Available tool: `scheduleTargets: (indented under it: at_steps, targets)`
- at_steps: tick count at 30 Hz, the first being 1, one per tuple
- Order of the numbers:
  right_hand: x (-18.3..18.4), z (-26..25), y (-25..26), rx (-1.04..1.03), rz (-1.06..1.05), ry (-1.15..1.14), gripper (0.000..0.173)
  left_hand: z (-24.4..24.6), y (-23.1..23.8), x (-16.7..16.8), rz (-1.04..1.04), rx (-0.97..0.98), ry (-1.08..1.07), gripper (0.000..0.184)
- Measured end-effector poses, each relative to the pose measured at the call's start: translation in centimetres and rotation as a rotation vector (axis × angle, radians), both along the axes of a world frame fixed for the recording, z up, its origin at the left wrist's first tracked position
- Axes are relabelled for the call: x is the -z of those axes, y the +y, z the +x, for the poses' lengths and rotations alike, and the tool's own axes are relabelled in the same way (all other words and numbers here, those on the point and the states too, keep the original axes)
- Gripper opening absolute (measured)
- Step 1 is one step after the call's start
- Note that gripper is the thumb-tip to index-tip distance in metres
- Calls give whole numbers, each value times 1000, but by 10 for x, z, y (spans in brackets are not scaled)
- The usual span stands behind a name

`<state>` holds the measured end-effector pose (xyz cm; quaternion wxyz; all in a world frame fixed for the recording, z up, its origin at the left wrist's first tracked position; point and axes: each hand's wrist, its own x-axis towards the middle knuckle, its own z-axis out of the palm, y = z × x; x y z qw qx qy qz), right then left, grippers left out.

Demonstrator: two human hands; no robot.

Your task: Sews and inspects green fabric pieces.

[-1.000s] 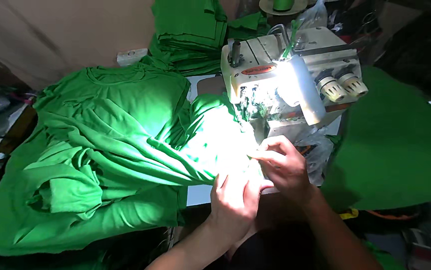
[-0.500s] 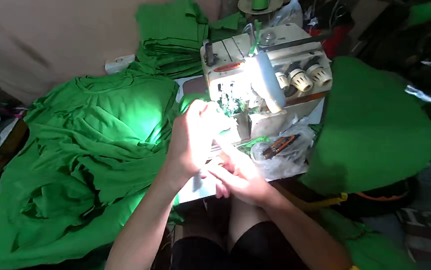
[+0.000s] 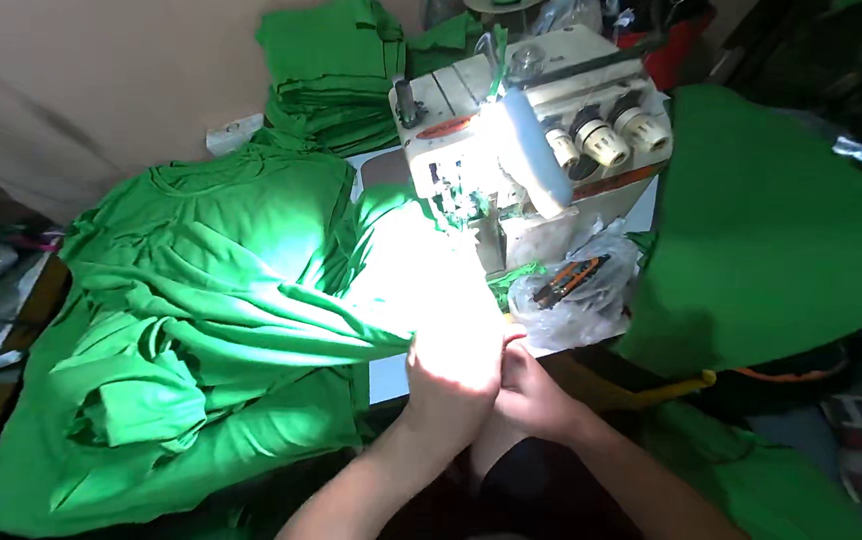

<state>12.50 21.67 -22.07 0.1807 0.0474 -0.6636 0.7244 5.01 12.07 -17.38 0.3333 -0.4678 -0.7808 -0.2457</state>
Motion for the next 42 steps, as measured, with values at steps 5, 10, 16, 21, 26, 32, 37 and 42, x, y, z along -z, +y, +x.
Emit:
scheduleTargets:
  at_steps: [5, 10, 16, 21, 26, 32, 37, 42]
  targets:
    - [3, 10, 7, 8, 72, -2, 28, -5, 6, -2, -13, -34, 75, 26]
    - [6, 11, 8, -13, 56, -19, 40, -17, 12, -9, -40, -53, 116, 28]
    - [5, 12, 9, 3, 52, -43, 44, -32, 8, -9, -14, -61, -45, 9]
    - [4, 14, 13, 17, 57, -62, 45, -49, -3, -23, -112, -92, -248, 16]
    - [-10, 5, 8, 9, 86, -28, 31, -53, -19, -24, -71, -130, -403, 25]
    - [-15, -28, 3, 211, 62, -88, 16, 22, -39, 19, 83, -172, -353, 19]
    - [-5, -25, 32, 648, 478, -186, 19, 53, 4, 49, 78, -27, -423, 19]
    - [-13, -3, 49, 775, 424, -262, 19, 65, 20, 42, 68, 66, -388, 16]
